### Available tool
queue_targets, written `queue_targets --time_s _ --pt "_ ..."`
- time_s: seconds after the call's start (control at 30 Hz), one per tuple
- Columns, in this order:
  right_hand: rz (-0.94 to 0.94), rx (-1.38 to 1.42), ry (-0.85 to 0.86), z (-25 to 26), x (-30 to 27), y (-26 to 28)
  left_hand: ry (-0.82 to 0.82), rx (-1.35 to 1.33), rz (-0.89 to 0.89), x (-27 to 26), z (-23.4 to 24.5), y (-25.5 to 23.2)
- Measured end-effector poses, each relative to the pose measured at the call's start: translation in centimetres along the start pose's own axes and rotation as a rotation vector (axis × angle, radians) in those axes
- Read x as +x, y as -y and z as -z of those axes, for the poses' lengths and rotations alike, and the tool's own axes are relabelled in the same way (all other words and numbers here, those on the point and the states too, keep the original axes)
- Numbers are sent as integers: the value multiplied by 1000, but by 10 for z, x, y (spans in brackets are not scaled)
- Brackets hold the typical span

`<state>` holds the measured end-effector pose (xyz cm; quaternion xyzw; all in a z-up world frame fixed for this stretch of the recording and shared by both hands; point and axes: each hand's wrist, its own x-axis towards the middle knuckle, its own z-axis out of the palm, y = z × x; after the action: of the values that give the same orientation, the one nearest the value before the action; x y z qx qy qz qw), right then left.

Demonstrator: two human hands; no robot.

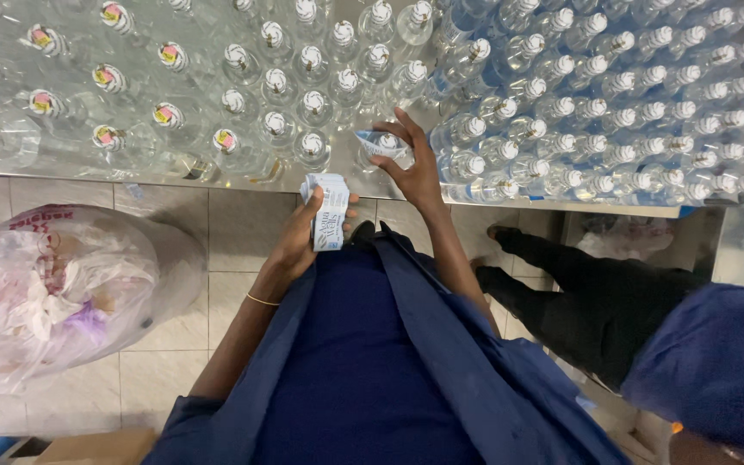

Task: The person stands at a table filled with clear plastic bottles and applies small rectangular labels to the caps. They hold a stack of labels in their left hand and use their right hand to pick up individual bottles, apply the label, and place the bottle back on the table. The process is repeated continuously throughout the video.

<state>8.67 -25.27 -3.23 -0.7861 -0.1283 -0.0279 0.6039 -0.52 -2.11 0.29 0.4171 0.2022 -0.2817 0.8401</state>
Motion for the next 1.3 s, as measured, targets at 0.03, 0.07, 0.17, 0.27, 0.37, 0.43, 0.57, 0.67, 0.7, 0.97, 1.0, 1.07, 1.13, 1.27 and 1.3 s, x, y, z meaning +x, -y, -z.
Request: queue_targets --time_s 0.03,0.07,0.17,0.27,0.37,0.43,0.57,0.67,0.7,0.97,1.0,1.07,1.13,1.27,1.3 --pt "6 -11 -9 1 -3 -1 -12 -8 0 -2 -1 -3" --pt "8 -22 -16 2 -7 -2 -26 -19 2 -6 -1 -4" --pt "-7 14 2 4 -9 -9 -23 -43 -14 -3 6 -1" --pt "-41 16 45 -1 -6 -11 -35 -36 -13 -3 9 -1" --pt "-75 42 90 -3 -3 -14 -29 -17 -26 3 8 -5" --pt "-87 13 117 -6 -5 -17 -43 -10 -33 -3 3 -11" --pt "-137 5 125 -19 -3 -28 -23 -41 -64 -2 9 -6" --pt "-204 -3 131 -28 -4 -37 -30 -95 -89 -5 11 0" --pt "-202 -3 135 -30 -3 -41 -31 -98 -91 -4 11 -1" --pt "-215 69 123 -37 -9 -56 -4 -76 -95 -10 14 -1" --pt "-215 68 122 -37 -10 -57 -3 -76 -94 -10 14 0" --pt "-218 64 96 -38 -11 -58 -15 -80 -85 -10 15 1" --pt "-201 62 99 -39 -10 -52 -12 -83 -80 -9 16 4" --pt "-97 52 22 -21 -17 -27 -24 -60 -61 -17 9 -6" --pt "-94 49 15 -16 -14 -21 -17 -57 -62 -14 11 -6"
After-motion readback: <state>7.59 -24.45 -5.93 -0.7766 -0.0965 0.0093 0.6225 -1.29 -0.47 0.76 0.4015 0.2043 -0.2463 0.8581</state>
